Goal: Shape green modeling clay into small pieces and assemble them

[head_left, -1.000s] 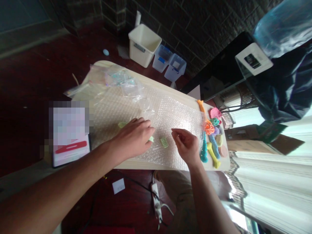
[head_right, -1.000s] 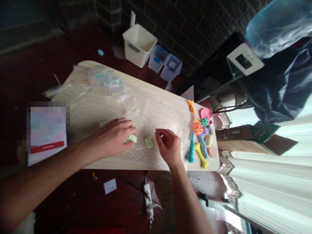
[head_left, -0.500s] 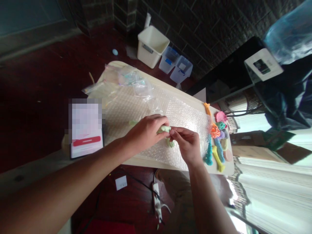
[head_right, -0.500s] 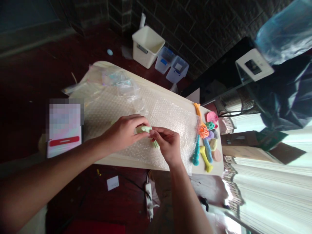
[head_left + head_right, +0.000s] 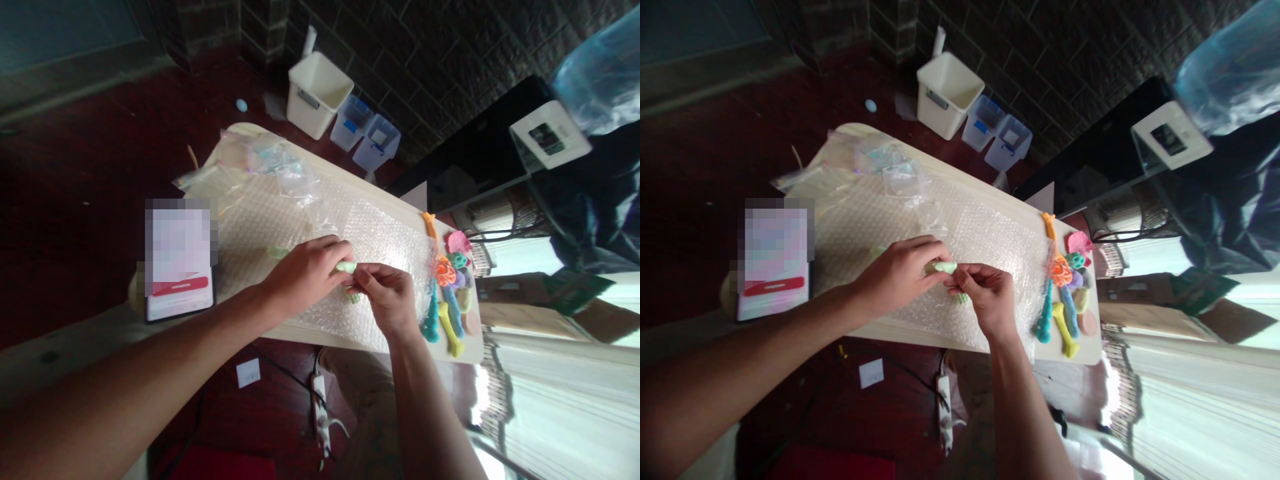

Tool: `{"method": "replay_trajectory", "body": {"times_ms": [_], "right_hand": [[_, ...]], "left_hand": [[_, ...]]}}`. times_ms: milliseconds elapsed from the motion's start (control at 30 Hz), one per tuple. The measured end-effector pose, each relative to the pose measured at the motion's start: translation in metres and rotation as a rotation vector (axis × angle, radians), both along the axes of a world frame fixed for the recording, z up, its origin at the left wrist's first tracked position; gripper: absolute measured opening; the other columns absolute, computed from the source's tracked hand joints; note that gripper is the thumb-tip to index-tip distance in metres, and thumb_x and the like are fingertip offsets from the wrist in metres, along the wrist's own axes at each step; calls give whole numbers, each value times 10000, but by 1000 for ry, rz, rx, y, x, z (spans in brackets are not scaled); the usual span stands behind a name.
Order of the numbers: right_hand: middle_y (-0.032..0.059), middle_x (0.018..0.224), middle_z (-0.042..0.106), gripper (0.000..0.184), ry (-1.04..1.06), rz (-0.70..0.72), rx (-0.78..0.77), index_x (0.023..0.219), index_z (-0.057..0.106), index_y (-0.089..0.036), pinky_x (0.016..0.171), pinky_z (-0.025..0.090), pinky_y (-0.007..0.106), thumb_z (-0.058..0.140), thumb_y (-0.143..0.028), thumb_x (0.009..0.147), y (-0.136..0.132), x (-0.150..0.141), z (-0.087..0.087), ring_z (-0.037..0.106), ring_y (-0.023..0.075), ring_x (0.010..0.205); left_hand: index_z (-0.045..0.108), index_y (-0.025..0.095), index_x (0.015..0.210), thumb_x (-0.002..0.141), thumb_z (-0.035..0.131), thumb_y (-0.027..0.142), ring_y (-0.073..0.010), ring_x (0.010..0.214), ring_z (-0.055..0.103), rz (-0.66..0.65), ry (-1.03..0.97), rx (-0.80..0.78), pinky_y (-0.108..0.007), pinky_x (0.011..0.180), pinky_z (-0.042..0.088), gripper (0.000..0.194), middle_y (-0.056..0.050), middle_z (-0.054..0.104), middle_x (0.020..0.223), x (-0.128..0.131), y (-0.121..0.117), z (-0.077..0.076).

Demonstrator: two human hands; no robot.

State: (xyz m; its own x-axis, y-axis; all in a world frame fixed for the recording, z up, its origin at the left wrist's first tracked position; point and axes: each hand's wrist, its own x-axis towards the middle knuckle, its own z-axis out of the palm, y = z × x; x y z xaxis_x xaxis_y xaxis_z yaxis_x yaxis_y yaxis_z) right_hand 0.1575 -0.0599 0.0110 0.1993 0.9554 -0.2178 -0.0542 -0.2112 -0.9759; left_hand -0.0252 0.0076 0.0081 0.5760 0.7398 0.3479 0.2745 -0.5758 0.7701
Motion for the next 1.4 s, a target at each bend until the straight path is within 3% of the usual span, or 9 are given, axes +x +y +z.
{"method": "replay_trajectory", "body": {"times_ms": [333, 533, 733, 933, 1133, 1267, 1400], "right_hand": [[19, 668, 750, 138, -157, -22, 110, 779, 768, -181, 545, 527, 238, 820, -299, 826, -3, -2, 0, 674, 124, 570], [13, 760, 782, 122, -116, -12, 151, 954, 810, -224, 623, 563, 254, 819, -250, 835, -5, 1, 1, 691, 123, 632], [31, 714, 784, 108, -212, 7, 113, 904, 834, -205, 604, 577, 269, 833, -263, 813, -7, 2, 5, 704, 144, 614], [28, 668, 758, 88, -267, 14, 138, 814, 775, -185, 526, 522, 236, 814, -264, 807, -9, 0, 1, 667, 125, 555], [32, 783, 760, 58, -392, 33, 245, 913, 754, -211, 616, 560, 272, 761, -234, 861, -13, 4, 3, 703, 148, 681], [49, 978, 747, 301, -437, 121, 344, 1168, 744, -277, 749, 605, 344, 735, -186, 881, -16, 11, 6, 729, 187, 871], [60, 1012, 739, 235, -633, 179, 368, 1072, 793, -280, 770, 602, 361, 734, -156, 882, -17, 15, 9, 724, 198, 911]], "left_hand": [[626, 166, 891, 901, 704, 147, -179, 840, 626, 30, -6, 30, -299, 730, 444, 81, -32, 678, 909, 8, -3, -2], [699, 161, 1078, 919, 707, 157, -207, 955, 684, -6, -38, 23, -311, 827, 505, 160, -70, 728, 1027, 6, -4, -3], [756, 156, 994, 904, 738, 182, -209, 892, 703, -36, -42, 21, -313, 785, 502, 96, -73, 754, 965, 2, -2, -4], [763, 171, 932, 921, 695, 159, -190, 820, 663, -101, 25, -8, -309, 722, 448, 69, -52, 724, 883, 2, -2, -5], [765, 165, 978, 951, 657, 199, -161, 795, 656, -130, -33, -135, -291, 705, 425, 116, -38, 732, 856, 6, 0, -4], [762, 164, 1001, 977, 619, 216, -164, 842, 668, -161, -60, -207, -290, 738, 434, 154, -51, 751, 914, 7, 1, -4], [744, 158, 931, 989, 585, 203, -152, 810, 640, -209, -34, -219, -285, 727, 420, 175, -39, 719, 859, 6, 3, -3]]}}
